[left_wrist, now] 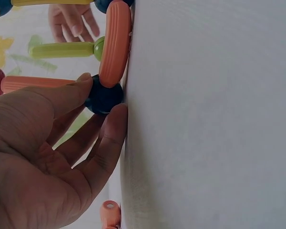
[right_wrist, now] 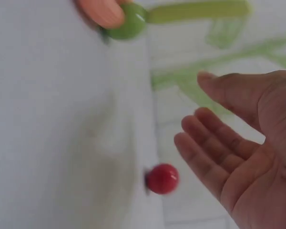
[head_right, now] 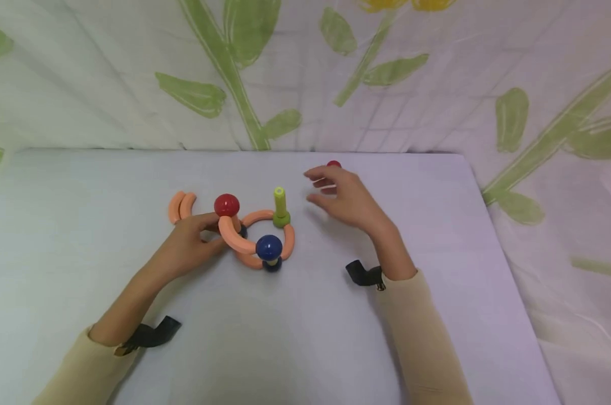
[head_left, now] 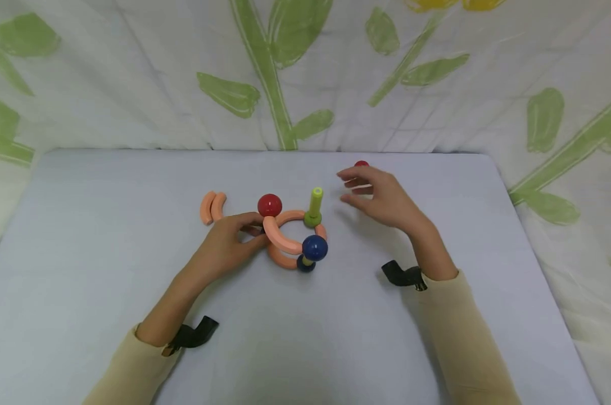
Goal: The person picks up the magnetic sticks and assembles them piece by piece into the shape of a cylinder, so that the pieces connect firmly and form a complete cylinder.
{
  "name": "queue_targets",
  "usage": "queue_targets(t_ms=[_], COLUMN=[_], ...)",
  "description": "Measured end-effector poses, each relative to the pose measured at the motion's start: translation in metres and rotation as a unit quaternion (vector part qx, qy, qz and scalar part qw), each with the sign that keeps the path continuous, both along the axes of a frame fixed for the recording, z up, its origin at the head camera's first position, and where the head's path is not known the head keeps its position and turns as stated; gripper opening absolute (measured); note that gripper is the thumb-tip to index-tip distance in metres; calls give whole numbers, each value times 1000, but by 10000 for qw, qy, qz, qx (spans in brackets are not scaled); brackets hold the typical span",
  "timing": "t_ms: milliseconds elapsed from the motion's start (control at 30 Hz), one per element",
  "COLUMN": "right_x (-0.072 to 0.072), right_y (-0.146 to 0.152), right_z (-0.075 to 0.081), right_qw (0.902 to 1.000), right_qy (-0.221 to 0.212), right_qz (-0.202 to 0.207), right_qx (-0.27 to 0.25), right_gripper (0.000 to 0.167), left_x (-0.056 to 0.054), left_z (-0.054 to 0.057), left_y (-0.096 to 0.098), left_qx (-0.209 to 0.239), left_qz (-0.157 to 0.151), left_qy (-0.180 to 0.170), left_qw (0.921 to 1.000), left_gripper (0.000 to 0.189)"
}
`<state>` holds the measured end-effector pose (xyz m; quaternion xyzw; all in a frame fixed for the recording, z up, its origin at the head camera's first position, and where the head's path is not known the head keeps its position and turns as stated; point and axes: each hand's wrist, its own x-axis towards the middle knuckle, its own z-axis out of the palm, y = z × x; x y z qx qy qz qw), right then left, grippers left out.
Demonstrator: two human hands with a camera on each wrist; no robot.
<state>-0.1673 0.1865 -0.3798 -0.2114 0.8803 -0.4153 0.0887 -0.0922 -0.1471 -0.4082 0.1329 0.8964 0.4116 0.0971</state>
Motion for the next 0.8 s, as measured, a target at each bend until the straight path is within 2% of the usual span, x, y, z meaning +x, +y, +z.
queue_targets(t_ms=[100, 167, 267, 333, 400, 467, 633, 800], right_x=[-11, -17, -23, -26, -28, -30, -34, -35], right_y=[11, 15, 14, 10, 7, 3, -2, -4], right_z=[10, 12, 8, 2, -4, -10, -20, -26], right_qw=[9986, 9963, 9886, 9817, 9756, 9736, 9768, 9781], right_qy=[46, 77, 159, 239, 292, 337, 355, 434], right_qz=[-514, -849, -1316, -1476, -1534, -1482, -1233, -1224], right_qx=[-66, 73, 720, 1182, 1544, 1701, 1717, 1625], right_gripper=[43, 43, 43, 44, 44, 43, 42, 40], left_x=[0, 0, -1, -1, 0, 3, 11, 13], left_z=[1, 1, 1, 0, -2, -3, -6, -5], left_y=[0, 1, 1, 1, 1, 1, 1, 0], left_qx=[-37, -50, -21, -10, 3, -11, -43, -71], left_qz=[-22, -32, -59, -33, 10, 60, 188, 168], left_qy=[-13, -41, -49, 16, 46, 32, -4, 12], left_qw=[10000, 10000, 10000, 10000, 10000, 10000, 9998, 9998], left_gripper=[28, 27, 26, 26, 26, 27, 26, 21])
